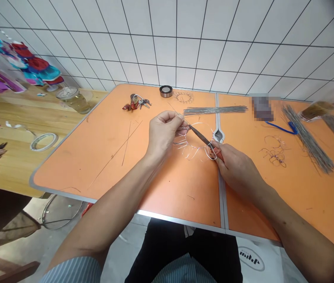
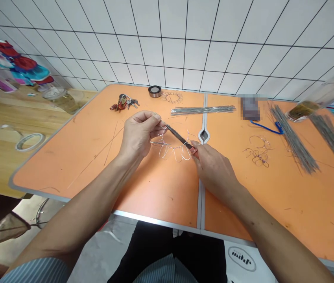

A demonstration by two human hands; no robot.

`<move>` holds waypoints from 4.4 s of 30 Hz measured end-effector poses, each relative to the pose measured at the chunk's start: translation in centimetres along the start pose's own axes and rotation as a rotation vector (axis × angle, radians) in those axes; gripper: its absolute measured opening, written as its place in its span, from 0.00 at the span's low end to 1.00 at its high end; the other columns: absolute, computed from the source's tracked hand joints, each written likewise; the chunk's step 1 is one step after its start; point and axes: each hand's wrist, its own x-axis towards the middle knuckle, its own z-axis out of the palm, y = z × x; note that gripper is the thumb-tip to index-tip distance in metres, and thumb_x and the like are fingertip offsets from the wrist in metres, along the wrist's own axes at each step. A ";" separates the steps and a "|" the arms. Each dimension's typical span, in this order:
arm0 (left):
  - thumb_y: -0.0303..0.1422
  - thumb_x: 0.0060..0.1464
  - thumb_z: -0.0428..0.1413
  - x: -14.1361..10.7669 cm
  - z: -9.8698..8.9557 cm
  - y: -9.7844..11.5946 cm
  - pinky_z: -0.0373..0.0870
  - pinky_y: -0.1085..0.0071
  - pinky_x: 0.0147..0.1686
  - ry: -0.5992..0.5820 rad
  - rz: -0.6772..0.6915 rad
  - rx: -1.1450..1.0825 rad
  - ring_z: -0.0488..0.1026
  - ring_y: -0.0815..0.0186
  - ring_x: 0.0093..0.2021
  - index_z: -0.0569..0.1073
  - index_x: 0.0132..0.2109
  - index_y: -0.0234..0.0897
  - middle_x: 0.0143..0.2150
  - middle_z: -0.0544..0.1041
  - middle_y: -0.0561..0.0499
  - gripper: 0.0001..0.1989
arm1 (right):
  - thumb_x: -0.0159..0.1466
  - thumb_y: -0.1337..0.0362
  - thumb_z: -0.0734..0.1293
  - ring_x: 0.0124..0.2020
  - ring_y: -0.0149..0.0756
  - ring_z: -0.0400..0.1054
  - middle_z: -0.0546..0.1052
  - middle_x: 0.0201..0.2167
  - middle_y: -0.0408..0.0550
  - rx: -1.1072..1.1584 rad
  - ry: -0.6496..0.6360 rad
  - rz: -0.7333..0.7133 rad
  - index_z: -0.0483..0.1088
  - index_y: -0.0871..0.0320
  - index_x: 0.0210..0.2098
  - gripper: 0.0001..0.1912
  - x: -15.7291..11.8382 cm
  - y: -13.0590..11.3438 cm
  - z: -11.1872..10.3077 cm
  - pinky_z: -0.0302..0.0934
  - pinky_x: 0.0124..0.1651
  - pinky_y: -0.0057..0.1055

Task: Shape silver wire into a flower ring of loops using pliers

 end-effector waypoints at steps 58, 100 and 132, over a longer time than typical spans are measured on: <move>0.29 0.54 0.66 -0.1 0.2 0.3 0.77 0.75 0.29 0.020 -0.041 0.001 0.77 0.71 0.25 0.78 0.29 0.36 0.27 0.81 0.51 0.07 | 0.81 0.56 0.57 0.37 0.43 0.72 0.79 0.38 0.49 0.200 -0.036 -0.002 0.65 0.51 0.37 0.15 -0.4 -0.4 0.2 0.60 0.38 0.36; 0.31 0.57 0.69 -0.1 0.0 0.1 0.80 0.74 0.31 0.030 0.016 -0.020 0.80 0.69 0.29 0.79 0.32 0.37 0.30 0.82 0.51 0.08 | 0.80 0.64 0.58 0.51 0.50 0.79 0.84 0.53 0.57 -0.183 0.118 -0.051 0.71 0.56 0.72 0.24 -0.4 0.0 0.6 0.65 0.39 0.38; 0.33 0.58 0.69 -0.1 -0.1 0.1 0.78 0.74 0.30 0.039 0.044 0.040 0.79 0.70 0.28 0.77 0.33 0.39 0.31 0.83 0.51 0.09 | 0.81 0.61 0.56 0.48 0.51 0.78 0.84 0.48 0.58 -0.212 0.127 -0.079 0.73 0.60 0.68 0.23 -0.2 0.4 1.0 0.62 0.38 0.40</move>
